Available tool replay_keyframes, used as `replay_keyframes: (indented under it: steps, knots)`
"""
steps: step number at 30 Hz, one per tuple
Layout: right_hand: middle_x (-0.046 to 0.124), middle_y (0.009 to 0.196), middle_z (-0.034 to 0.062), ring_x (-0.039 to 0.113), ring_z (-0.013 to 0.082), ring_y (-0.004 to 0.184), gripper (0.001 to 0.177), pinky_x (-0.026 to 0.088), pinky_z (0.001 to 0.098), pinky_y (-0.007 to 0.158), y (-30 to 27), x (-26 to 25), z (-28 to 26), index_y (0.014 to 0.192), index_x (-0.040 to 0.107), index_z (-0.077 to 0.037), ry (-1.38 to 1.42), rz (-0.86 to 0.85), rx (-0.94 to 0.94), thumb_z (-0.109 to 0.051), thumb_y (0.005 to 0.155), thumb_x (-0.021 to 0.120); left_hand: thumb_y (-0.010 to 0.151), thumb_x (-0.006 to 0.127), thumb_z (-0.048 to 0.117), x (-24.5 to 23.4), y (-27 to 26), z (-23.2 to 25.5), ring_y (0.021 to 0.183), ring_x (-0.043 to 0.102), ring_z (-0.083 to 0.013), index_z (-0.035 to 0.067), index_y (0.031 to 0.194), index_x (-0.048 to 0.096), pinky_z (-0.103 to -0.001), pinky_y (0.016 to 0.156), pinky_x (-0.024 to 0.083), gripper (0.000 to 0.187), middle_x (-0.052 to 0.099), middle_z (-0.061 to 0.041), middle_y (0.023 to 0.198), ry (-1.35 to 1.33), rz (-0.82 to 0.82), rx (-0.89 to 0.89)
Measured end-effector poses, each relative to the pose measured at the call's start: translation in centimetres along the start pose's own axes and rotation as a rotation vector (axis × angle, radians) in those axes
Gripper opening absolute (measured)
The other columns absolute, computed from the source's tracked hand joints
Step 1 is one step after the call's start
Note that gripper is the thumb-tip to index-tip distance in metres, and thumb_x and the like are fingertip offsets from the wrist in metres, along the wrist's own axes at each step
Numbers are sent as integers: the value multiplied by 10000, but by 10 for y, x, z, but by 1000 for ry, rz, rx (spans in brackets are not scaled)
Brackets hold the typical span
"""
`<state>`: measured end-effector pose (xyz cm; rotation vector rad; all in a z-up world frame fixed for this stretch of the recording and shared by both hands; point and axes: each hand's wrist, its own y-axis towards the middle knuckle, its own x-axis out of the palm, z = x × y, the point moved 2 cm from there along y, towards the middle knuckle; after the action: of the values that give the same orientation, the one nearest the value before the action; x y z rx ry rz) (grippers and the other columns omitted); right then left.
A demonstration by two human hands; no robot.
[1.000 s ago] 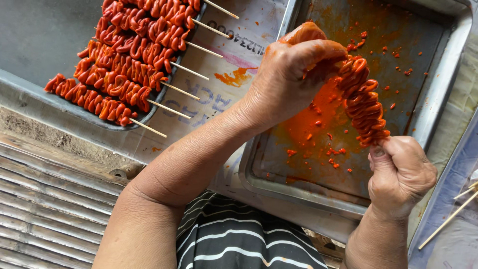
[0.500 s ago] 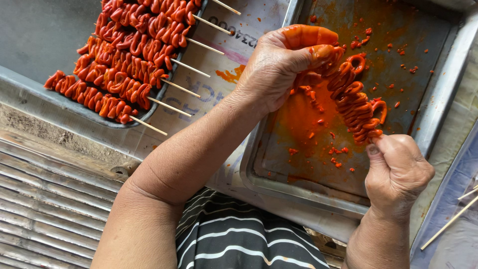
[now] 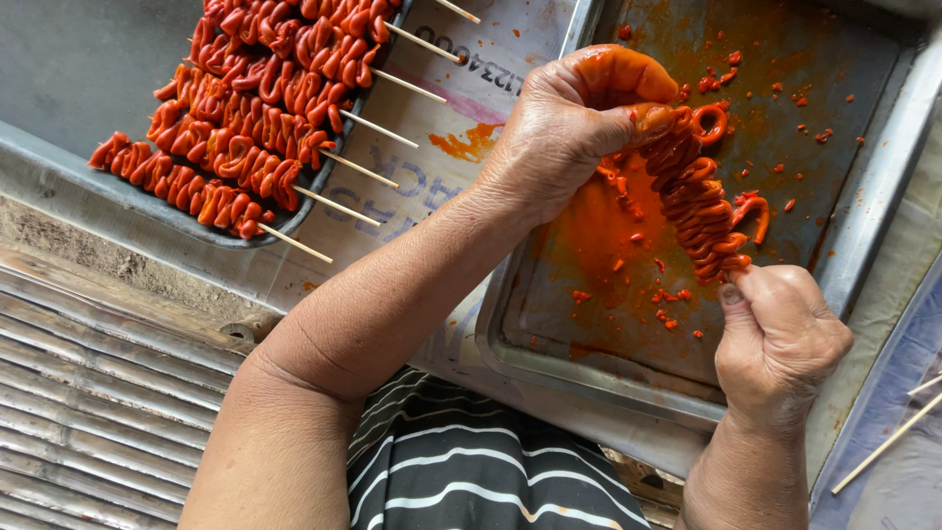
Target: The person skewers pieces of marinated intestines onto wooden sticks by threading the stick through the food item.
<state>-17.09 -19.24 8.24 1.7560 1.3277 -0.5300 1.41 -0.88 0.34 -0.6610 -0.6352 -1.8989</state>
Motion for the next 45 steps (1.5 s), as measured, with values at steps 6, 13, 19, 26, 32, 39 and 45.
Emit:
replay_keyframes:
  steps: [6,13,19,26,32,39,45]
  knots:
    - [649,909,124,620,183,800,95,482,265,743,3,0,-2,1048,686,38,-7,-2,3,66,1054,776,954,757,122,10,-3,-10,1005,740,-222,-76,1225,692,-350,919,619,342,759,-152,1114,-273,19,-272]
    - [628,876,126,600,171,754,98,470,264,682,0,6,-5,1036,681,52,0,-4,-32,107,1005,756,935,773,117,9,-2,-8,945,752,-213,-115,1163,721,-351,893,626,329,772,-164,1045,-191,-38,-308]
    - [624,891,103,577,112,663,105,449,226,571,-4,2,6,999,653,75,318,37,157,143,1078,671,944,766,138,9,-4,13,864,715,-134,-53,1134,755,-278,792,615,269,775,-87,980,114,-90,-245]
    - [632,919,105,580,113,675,66,453,226,575,-4,0,14,1032,660,88,381,85,178,140,1070,648,944,752,66,24,-6,14,958,679,-66,28,1096,706,-238,881,585,163,736,-5,1027,150,-37,70]
    - [628,903,99,578,111,664,58,448,221,571,-3,-1,15,1033,662,72,367,76,135,118,1065,677,999,755,253,25,-18,-2,843,634,-103,70,1020,769,-294,757,558,185,686,-28,919,727,39,150]
    - [623,887,77,558,105,680,57,437,220,602,-5,0,12,1042,678,58,232,11,80,89,1072,715,933,727,486,12,-8,-9,750,661,-142,51,1065,769,-335,653,562,456,753,-69,923,-310,16,-533]
    - [617,891,80,565,106,727,58,441,223,641,-5,-1,9,1069,684,54,165,-33,41,99,1064,720,933,745,336,6,-8,-2,944,739,-206,70,1209,679,-445,813,636,389,745,-76,1074,-409,46,-538]
